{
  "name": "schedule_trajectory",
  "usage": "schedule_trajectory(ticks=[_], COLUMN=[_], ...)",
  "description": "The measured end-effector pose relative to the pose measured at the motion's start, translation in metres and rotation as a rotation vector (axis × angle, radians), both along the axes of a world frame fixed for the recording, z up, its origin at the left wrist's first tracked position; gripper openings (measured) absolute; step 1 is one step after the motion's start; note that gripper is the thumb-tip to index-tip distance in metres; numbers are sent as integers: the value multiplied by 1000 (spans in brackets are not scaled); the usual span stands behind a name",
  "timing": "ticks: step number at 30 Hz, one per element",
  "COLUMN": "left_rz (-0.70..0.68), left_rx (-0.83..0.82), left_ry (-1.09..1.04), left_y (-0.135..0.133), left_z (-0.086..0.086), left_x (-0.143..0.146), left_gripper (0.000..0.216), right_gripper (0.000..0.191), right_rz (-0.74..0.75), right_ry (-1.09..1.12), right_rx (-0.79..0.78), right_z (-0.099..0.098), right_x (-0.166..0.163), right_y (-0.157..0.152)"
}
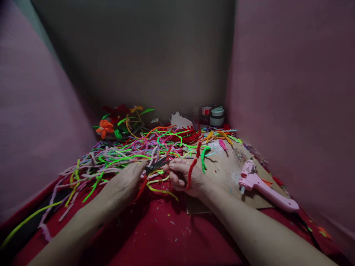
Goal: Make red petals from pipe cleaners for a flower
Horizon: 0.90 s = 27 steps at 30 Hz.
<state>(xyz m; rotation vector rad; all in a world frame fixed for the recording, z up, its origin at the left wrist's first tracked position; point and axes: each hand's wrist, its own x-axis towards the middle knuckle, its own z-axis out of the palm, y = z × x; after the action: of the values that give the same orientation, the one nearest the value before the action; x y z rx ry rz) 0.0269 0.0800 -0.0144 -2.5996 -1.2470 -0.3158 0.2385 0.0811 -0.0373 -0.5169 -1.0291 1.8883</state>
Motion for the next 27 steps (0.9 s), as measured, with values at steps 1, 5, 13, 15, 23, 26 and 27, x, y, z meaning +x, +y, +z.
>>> schedule_trajectory(ticks=[1,5,13,15,23,26,27], left_rz=[-2,-1,-43,-66,-64,-50,-42], left_rx=[0,-4,8,15,-33,-52,-57], left_ry=[-8,-35,-120,-118,-155,-187,-193], left_y=[-1,-6,-12,-13,-18,-19,-19], left_z=[-3,-12,-20,-20,-17,-19,-19], left_x=[0,3,12,13,19,20,20], left_gripper=[40,37,41,42,45,47,48], right_gripper=[13,14,12,10,19,16,14], right_rz=[-30,-102,-287,-324,-326,-347,-371], right_ry=[-31,-88,-258,-339,-330,-314,-313], right_rx=[16,25,208,282,261,248,247], right_z=[4,10,-1,2,-1,1,2], right_x=[-1,-5,-1,0,-5,-6,-6], right_y=[-2,-7,-1,-2,-2,-4,-5])
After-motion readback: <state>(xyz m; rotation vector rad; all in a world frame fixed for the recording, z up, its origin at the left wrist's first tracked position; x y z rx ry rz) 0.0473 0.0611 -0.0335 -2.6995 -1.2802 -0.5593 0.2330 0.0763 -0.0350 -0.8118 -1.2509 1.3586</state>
